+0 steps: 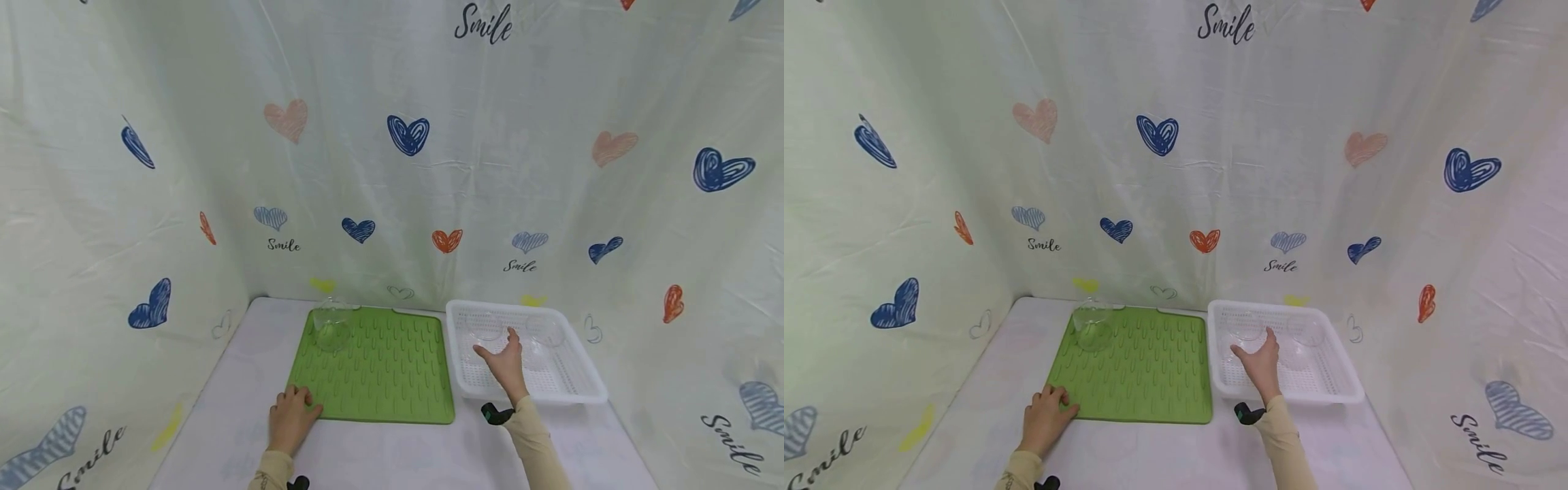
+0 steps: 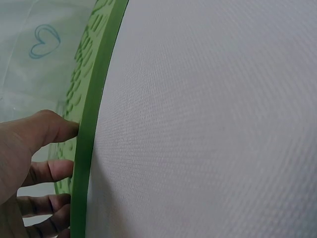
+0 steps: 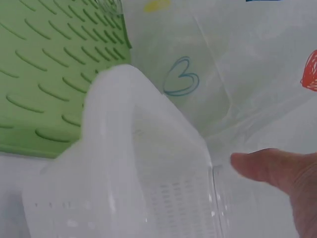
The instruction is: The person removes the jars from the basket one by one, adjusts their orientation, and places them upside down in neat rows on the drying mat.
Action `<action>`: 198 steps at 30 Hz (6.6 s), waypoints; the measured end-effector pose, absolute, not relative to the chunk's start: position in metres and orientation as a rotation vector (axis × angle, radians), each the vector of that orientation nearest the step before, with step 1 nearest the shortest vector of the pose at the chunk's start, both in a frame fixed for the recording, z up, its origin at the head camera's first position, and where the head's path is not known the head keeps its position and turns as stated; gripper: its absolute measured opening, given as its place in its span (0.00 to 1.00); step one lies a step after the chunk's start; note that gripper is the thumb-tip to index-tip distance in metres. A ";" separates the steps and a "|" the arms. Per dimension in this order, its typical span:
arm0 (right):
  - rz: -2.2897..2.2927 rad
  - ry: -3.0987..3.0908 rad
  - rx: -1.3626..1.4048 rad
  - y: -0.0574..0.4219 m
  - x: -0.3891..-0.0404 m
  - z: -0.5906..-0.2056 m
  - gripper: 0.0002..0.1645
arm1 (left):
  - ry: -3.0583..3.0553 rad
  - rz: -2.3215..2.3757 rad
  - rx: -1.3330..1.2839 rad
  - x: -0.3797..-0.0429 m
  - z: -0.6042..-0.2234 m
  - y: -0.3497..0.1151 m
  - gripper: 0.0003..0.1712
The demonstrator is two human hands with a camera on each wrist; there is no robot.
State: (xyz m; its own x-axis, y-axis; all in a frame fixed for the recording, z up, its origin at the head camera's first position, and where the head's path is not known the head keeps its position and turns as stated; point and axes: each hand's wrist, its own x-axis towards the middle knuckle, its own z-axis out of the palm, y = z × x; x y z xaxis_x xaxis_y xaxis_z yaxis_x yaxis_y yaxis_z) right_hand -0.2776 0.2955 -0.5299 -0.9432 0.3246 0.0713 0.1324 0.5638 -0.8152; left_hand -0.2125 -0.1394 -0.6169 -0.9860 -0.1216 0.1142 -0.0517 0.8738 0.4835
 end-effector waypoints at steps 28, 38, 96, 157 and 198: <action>1.739 -2.553 -0.607 0.302 -0.329 -0.565 0.69 | -2.911 -0.749 0.157 -0.212 -0.618 -0.138 0.18; 1.698 -2.499 -0.572 0.300 -0.327 -0.563 0.68 | -2.900 -0.752 0.140 -0.214 -0.618 -0.137 0.18; 0.137 -2.309 0.469 0.214 -0.266 -0.471 0.61 | -2.629 -1.408 -0.305 -0.246 -0.530 -0.080 0.45; 2.972 -1.937 -0.221 0.208 -0.248 -0.482 0.67 | -2.538 -1.622 -0.768 -0.266 -0.514 -0.048 0.50; 2.746 -2.031 -0.183 0.189 -0.263 -0.486 0.57 | -2.748 -1.427 -0.522 -0.246 -0.537 -0.074 0.44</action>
